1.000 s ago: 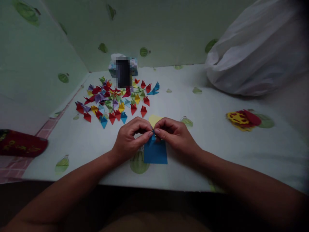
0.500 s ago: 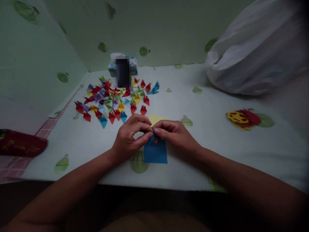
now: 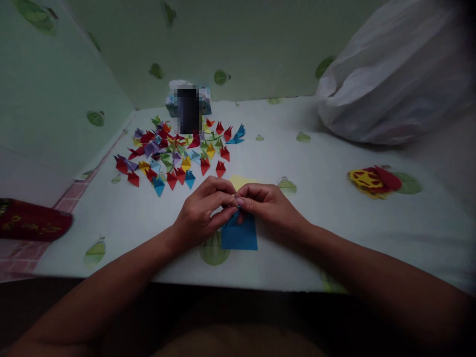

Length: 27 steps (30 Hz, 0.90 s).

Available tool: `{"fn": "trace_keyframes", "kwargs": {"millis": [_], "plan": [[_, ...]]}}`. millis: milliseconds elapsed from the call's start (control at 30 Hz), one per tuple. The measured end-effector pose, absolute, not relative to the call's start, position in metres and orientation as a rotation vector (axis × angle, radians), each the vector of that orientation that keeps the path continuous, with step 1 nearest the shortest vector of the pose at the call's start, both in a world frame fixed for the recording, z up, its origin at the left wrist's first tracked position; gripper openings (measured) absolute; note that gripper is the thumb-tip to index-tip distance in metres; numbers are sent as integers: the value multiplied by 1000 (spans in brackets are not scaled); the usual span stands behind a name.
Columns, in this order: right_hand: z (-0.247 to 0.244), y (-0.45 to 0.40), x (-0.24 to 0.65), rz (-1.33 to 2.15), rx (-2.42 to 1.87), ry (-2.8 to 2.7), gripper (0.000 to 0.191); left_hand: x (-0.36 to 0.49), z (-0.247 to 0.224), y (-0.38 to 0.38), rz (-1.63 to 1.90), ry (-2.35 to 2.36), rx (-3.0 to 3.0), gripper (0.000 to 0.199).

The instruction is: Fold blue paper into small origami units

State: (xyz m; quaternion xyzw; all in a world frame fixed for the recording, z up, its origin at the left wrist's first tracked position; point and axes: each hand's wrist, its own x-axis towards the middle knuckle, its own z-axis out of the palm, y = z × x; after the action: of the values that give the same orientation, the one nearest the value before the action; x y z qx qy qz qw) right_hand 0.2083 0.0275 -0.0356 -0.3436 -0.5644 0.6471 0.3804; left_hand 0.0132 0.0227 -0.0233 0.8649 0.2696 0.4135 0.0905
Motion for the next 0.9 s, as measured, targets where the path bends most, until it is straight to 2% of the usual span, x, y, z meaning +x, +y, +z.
{"fn": "trace_keyframes", "kwargs": {"millis": [200,400,600,900], "plan": [[-33,26,206,1616,-876,-1418,19,14,-24,22,1250,819,2480,10],[-31,22,206,1517,-879,-1437,17,16,-26,22,1191,988,2072,6],[-30,21,205,1450,-908,-1474,14,18,-26,23,1097,966,1701,5],[-29,21,206,1392,-953,-1541,14,17,-24,26,970,979,1548,12]]}}
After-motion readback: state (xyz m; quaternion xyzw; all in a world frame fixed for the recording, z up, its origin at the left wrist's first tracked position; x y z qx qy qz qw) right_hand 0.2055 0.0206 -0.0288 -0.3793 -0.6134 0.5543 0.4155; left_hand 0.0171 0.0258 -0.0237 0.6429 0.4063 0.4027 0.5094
